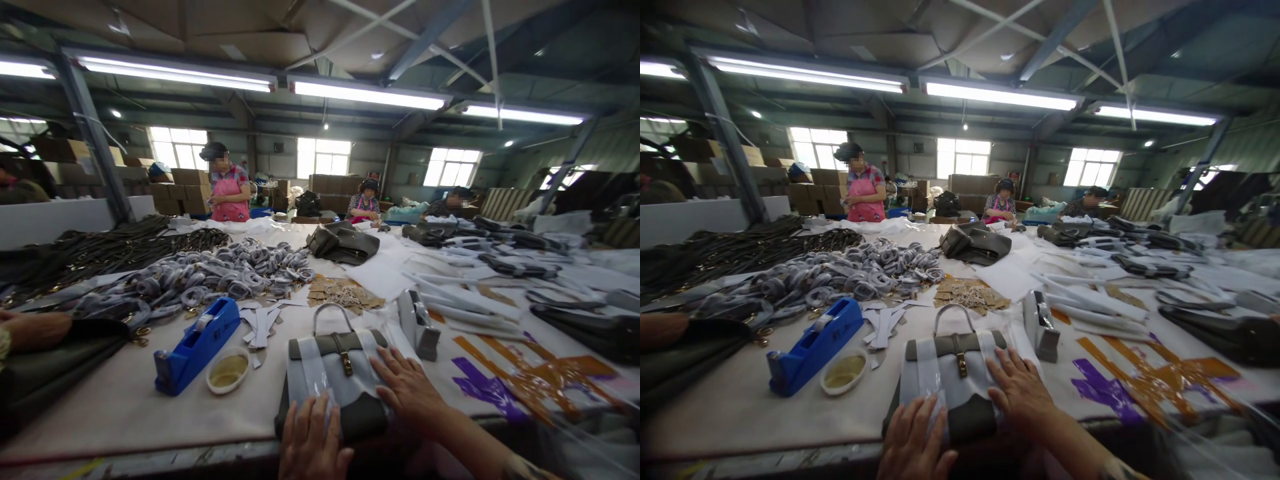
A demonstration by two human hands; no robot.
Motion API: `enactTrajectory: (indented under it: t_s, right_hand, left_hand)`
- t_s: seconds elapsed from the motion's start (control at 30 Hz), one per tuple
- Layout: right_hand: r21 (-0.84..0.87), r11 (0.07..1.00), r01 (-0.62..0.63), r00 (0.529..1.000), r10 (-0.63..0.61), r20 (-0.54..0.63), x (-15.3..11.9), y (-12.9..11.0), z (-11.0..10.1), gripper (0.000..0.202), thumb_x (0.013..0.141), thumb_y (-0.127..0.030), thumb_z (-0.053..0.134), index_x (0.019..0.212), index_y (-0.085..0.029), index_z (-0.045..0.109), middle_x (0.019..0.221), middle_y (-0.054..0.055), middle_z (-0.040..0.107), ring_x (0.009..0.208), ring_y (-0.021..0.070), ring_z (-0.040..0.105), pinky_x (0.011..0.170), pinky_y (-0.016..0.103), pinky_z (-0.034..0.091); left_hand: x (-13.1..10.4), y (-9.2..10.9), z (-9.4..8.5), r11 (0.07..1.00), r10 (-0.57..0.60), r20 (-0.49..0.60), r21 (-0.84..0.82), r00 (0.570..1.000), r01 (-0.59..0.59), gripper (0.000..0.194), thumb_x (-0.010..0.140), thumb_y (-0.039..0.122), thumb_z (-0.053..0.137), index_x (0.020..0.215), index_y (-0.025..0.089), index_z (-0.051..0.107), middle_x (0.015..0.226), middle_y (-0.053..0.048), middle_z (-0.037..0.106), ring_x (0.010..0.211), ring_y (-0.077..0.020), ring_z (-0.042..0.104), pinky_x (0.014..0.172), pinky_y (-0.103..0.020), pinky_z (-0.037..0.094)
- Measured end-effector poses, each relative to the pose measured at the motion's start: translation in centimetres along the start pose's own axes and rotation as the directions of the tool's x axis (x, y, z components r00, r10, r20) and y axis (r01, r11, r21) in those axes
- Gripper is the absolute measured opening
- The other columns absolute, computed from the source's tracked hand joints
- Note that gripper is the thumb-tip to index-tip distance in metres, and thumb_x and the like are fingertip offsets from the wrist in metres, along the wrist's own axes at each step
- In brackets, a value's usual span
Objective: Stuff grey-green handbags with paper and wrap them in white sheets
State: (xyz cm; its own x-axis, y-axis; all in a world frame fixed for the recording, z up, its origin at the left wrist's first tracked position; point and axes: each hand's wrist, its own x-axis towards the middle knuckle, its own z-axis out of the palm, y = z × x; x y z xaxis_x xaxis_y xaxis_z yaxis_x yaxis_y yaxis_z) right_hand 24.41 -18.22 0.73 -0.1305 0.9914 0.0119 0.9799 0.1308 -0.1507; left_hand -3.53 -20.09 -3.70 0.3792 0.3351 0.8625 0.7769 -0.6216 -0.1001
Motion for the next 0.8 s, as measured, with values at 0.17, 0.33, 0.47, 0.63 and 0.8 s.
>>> enactTrajectory:
  t_s: [0.17,0.33,0.47,0.63,0.8]
  right_hand:
    - [-0.005,1.0,-0.026,1.0,0.026,-0.003,-0.5,-1.3,0.4,0.059,0.1,-0.052,0.046,0.155,-0.032,0.045,0.168,0.009,0.029,0.155,0.0397,0.022,0.119,0.068,0.023]
    - [0.031,0.999,-0.03,1.0,0.03,-0.004,-0.4,-1.2,-0.2,0.059,0.1,-0.05,0.047,0.155,-0.03,0.047,0.166,0.01,0.032,0.155,0.0398,0.024,0.119,0.068,0.023]
    - [0.074,0.997,-0.009,0.999,0.011,-0.031,-0.8,-0.8,-0.2,0.06,0.1,-0.058,0.045,0.154,-0.031,0.048,0.166,0.011,0.032,0.154,0.0404,0.025,0.119,0.068,0.024]
    - [0.169,0.984,0.048,0.992,-0.027,-0.123,-2.6,-0.1,-0.1,0.063,0.1,-0.061,0.045,0.155,-0.03,0.047,0.165,0.014,0.035,0.153,0.0421,0.028,0.119,0.069,0.028]
    - [0.258,0.964,0.066,0.881,0.065,-0.468,-4.0,3.8,-0.6,0.049,0.103,-0.043,0.046,0.143,-0.021,0.061,0.153,0.015,0.054,0.145,0.0342,0.045,0.119,0.057,0.038]
  left_hand:
    - [2.9,2.6,2.3,0.987,0.11,0.131,-0.131,0.985,-0.093,0.067,0.089,0.067,0.058,0.136,0.019,0.061,0.146,-0.007,0.061,0.137,-0.03,0.052,0.109,-0.043,0.045]
    - [1.9,2.9,6.1,0.973,0.173,0.031,-0.16,0.984,-0.166,0.029,0.1,0.025,0.049,0.12,0.018,0.068,0.122,-0.005,0.074,0.117,-0.0202,0.067,0.099,-0.034,0.053]
    - [1.2,2.2,6.8,0.962,0.233,0.005,-0.144,0.972,-0.23,0.032,0.1,0.015,0.041,0.113,0.018,0.07,0.117,-0.006,0.076,0.111,-0.0198,0.07,0.097,-0.033,0.055]
    - [1.5,0.6,7.6,0.956,0.257,-0.07,-0.127,0.964,-0.264,0.036,0.1,0.011,0.036,0.107,0.019,0.071,0.107,-0.004,0.078,0.101,-0.0174,0.073,0.09,-0.029,0.058]
    - [2.5,-0.9,7.8,0.947,0.281,-0.182,-0.107,0.942,-0.304,0.038,0.098,0.009,0.038,0.096,0.024,0.073,0.095,0.002,0.08,0.089,-0.0126,0.075,0.081,-0.022,0.058]
